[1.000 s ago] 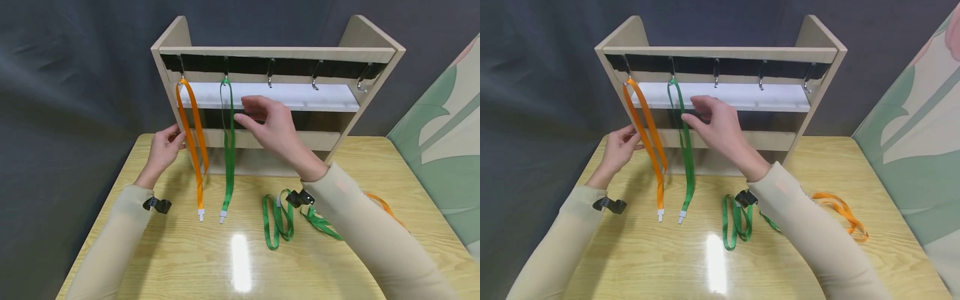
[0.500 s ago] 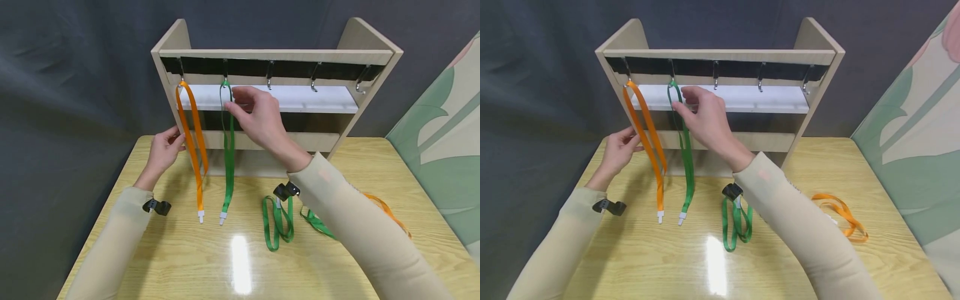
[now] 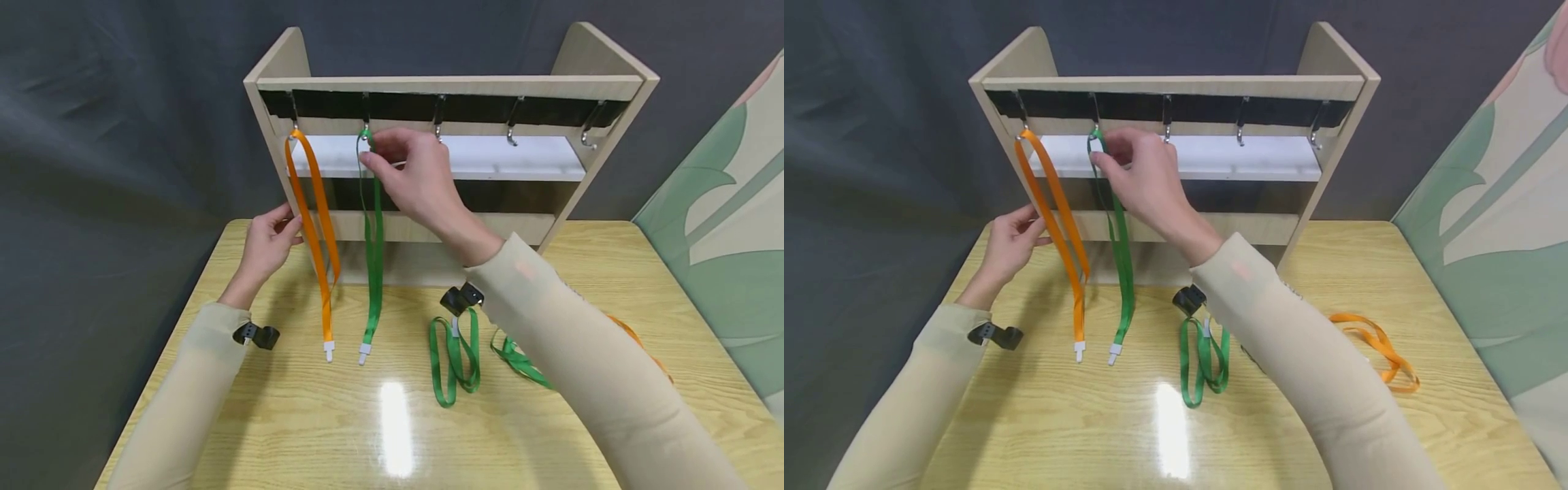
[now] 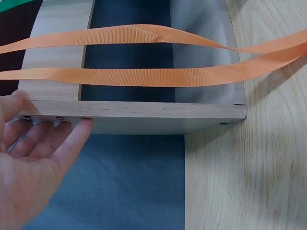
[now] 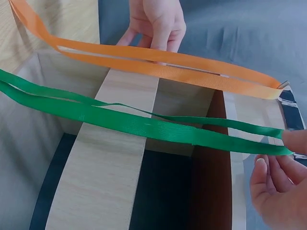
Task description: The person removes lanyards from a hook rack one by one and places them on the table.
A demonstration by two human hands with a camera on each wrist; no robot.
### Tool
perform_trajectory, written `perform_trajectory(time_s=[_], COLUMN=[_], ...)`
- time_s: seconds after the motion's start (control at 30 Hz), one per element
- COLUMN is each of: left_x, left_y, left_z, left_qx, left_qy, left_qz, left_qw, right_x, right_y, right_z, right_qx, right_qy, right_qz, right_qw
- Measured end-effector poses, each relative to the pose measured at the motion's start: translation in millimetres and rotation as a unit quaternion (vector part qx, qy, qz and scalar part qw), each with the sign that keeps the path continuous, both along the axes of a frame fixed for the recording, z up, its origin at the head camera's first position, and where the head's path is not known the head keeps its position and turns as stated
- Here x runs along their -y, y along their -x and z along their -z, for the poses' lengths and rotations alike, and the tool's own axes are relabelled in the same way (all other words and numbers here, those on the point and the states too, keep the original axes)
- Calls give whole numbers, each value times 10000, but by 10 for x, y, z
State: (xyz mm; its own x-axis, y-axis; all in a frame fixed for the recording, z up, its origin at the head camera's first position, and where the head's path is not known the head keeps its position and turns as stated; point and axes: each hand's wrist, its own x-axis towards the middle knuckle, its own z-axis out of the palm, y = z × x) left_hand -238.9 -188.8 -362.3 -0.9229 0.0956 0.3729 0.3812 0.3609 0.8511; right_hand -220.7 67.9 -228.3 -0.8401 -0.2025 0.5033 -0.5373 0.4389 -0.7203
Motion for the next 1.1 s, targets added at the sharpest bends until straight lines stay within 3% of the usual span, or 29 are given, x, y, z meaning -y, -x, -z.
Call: perform_trajectory(time_s=[0.6,1.1], left_x=[-14,-21], left_y=[-13,-14], left_z=[-17,-23], left_qx=[26,60], left_qy=[3,-5], left_qz=[20,4], left_qw=[10000,10000], right_x=[51,1], right_y=[-152,-339], right_z=[-92,-420], right_qx=[-190,-565], right_qy=[206,181], right_qz=[496,322], right_qw=[9984,9977])
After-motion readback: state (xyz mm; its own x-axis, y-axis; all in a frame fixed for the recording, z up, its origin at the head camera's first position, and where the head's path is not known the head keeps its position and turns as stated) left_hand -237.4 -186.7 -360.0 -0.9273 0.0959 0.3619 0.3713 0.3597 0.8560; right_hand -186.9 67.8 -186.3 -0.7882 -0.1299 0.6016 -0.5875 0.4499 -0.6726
